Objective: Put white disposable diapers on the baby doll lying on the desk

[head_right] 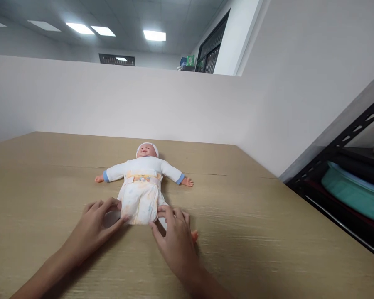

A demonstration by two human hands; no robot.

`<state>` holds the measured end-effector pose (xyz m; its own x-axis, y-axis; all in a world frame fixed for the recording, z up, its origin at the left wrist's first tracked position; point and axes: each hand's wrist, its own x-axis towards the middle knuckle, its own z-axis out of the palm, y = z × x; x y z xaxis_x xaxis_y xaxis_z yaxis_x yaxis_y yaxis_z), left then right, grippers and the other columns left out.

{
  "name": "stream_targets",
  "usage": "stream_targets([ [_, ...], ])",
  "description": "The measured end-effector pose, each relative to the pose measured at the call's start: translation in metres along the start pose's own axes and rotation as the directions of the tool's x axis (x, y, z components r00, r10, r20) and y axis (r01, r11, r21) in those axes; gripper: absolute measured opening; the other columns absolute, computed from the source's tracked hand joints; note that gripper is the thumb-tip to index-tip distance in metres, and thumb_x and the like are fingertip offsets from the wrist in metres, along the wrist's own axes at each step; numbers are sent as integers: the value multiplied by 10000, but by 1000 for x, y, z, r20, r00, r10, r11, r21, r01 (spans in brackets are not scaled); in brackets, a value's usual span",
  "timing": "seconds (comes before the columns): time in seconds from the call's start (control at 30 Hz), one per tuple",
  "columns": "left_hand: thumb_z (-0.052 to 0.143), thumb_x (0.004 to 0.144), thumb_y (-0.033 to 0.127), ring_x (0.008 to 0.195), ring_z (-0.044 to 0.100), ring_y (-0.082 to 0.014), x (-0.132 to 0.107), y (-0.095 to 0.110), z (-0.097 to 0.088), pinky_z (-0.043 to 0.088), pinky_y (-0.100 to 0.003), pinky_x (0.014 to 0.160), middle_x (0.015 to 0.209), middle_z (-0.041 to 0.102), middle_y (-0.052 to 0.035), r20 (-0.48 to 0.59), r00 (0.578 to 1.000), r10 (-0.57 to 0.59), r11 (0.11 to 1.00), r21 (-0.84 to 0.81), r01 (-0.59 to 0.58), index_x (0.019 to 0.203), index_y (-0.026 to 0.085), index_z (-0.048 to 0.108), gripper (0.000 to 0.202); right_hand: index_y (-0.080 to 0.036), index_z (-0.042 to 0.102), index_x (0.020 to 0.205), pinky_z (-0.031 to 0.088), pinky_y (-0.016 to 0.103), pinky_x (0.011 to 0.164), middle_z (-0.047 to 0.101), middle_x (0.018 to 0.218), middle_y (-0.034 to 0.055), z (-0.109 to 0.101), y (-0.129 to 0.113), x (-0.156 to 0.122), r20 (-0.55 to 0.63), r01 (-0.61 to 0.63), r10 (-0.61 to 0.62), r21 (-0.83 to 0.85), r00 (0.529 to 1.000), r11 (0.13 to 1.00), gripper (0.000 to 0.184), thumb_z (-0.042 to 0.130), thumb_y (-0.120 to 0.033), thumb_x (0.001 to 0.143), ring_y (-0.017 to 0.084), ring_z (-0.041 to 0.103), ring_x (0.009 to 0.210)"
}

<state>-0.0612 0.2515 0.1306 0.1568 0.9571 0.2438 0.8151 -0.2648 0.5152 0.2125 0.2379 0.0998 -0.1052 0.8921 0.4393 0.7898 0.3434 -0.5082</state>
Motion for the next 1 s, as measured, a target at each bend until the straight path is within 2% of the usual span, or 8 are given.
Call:
stream_targets([
  [0.13, 545, 1047, 617, 973, 593, -340, -7, 1, 1, 388, -502, 977, 929, 730, -49, 71, 997, 22, 997, 74, -27, 1068, 286, 726, 378, -305, 776, 1182, 448, 462, 910, 782, 1042, 56, -5, -6, 1, 38, 62, -60, -39, 997, 997, 214, 805, -234, 981, 327, 649, 1011],
  [0.23, 537, 1061, 588, 979, 582, -333, -5, -2, 5, 379, -501, 973, 964, 737, -45, 98, 994, 45, 997, 51, -50, 1044, 278, 721, 361, -292, 778, 1165, 438, 489, 959, 811, 1120, 44, -7, -11, 4, 79, 71, -69, -23, 994, 997, 162, 790, -262, 1006, 326, 647, 1053],
  [0.43, 632, 982, 550, 1000, 616, -331, 1, -5, 13, 410, -496, 960, 1034, 732, -61, -21, 1000, 24, 995, -98, -26, 1042, 250, 662, 307, -262, 726, 1100, 422, 516, 973, 790, 1139, 51, -3, -16, 7, 91, 21, -15, -73, 996, 997, 191, 847, -326, 967, 351, 623, 1093],
  [0.6, 696, 942, 573, 1063, 665, -313, -1, -2, 10, 474, -469, 978, 1135, 736, -71, -70, 996, -59, 949, -314, 35, 1043, 251, 614, 347, -254, 682, 998, 424, 487, 935, 762, 1047, 55, -2, -17, 7, 90, 22, -11, -120, 996, 993, 177, 835, -342, 975, 346, 616, 1044],
  [0.7, 707, 946, 598, 1027, 695, -294, -2, -4, 12, 510, -439, 939, 1127, 741, -63, -101, 990, -102, 933, -355, 61, 1053, 253, 606, 376, -259, 691, 1000, 428, 462, 908, 755, 1025, 54, -2, -17, 6, 55, 42, -34, -155, 998, 987, 182, 841, -357, 969, 338, 618, 1015],
  [0.83, 686, 926, 676, 1000, 689, -321, -3, -5, 17, 495, -461, 912, 1098, 762, -71, -146, 977, -154, 968, -220, 120, 1017, 255, 620, 436, -259, 688, 1007, 422, 456, 912, 754, 1009, 40, -1, -16, 6, 47, 69, -63, -155, 997, 986, 178, 842, -340, 969, 327, 619, 1010],
  [1.0, 597, 987, 683, 1054, 663, -381, -5, 1, 20, 408, -562, 1018, 1105, 807, -84, -139, 985, -101, 995, 7, 103, 1123, 255, 667, 454, -259, 664, 997, 423, 480, 927, 753, 1021, 51, -3, -15, 7, 75, 83, -73, -141, 995, 987, 173, 824, -323, 980, 337, 614, 1019],
])
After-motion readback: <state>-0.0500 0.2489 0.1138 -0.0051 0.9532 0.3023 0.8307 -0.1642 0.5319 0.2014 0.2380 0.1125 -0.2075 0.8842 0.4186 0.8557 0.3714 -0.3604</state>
